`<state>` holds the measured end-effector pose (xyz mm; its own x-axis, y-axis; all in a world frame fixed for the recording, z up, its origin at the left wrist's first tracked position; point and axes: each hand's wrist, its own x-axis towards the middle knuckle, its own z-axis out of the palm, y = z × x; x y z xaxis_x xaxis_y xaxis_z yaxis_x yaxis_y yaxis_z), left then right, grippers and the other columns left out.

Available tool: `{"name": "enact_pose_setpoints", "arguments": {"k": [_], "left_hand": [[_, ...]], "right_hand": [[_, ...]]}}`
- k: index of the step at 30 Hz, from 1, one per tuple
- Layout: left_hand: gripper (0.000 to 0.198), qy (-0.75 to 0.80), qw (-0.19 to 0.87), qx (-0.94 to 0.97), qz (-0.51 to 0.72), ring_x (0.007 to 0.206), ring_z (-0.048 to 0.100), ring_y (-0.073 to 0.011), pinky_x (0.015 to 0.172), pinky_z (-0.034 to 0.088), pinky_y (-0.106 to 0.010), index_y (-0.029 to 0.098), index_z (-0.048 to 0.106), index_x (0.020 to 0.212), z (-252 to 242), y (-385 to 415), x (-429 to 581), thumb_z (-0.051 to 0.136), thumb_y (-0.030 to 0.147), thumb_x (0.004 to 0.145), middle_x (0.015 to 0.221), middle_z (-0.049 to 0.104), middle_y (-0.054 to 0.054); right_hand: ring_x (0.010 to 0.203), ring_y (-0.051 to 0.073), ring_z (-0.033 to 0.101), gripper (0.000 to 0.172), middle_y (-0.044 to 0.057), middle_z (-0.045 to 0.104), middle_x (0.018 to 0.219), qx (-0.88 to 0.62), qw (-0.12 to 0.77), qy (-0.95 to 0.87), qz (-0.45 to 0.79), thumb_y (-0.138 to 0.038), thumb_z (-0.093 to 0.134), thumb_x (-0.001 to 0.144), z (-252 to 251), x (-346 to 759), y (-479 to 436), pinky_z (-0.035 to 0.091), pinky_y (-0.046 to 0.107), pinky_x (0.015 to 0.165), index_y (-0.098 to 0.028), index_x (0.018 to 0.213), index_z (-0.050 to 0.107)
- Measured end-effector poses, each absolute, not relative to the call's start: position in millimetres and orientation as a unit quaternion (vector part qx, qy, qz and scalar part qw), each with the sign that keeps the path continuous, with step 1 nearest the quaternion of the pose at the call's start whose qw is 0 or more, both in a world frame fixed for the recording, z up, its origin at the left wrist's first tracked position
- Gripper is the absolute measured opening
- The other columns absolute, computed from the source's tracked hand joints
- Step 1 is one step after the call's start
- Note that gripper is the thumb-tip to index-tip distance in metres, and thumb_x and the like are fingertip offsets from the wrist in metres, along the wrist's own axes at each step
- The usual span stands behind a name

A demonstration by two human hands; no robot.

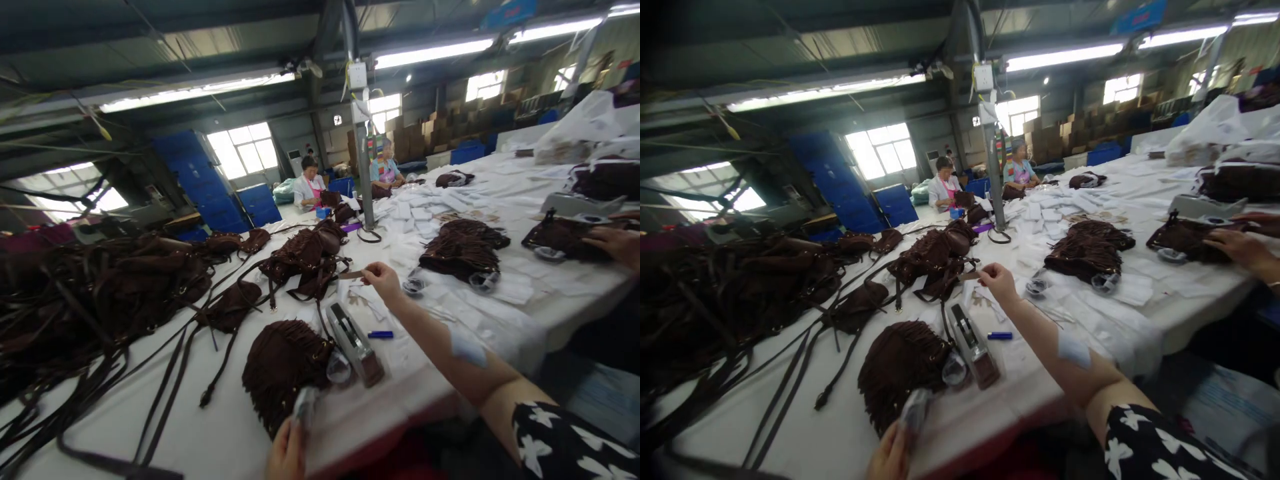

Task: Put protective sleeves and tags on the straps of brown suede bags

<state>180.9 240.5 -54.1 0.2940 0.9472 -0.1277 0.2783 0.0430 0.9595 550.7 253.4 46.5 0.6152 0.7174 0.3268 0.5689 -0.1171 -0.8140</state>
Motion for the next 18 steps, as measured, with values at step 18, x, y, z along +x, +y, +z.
{"name": "enact_pose_setpoints", "arguments": {"k": [18], "left_hand": [[0.049, 0.393, 0.692, 0.405, 0.45, 0.032, 0.029, 0.0024, 0.033, 0.017, -0.014, 0.016, 0.051, 0.094, -3, 216, 186, 0.071, 0.053, 0.069, 0.069, 0.061, 0.004]], "right_hand": [[0.064, 0.015, 0.07, 0.039, -0.002, 0.063, 0.063, -0.479, 0.69, -0.145, 0.523, -0.035, 0.082, 0.058, -32, 345, 161, 0.055, 0.021, 0.057, -0.017, 0.073, 0.05]]}}
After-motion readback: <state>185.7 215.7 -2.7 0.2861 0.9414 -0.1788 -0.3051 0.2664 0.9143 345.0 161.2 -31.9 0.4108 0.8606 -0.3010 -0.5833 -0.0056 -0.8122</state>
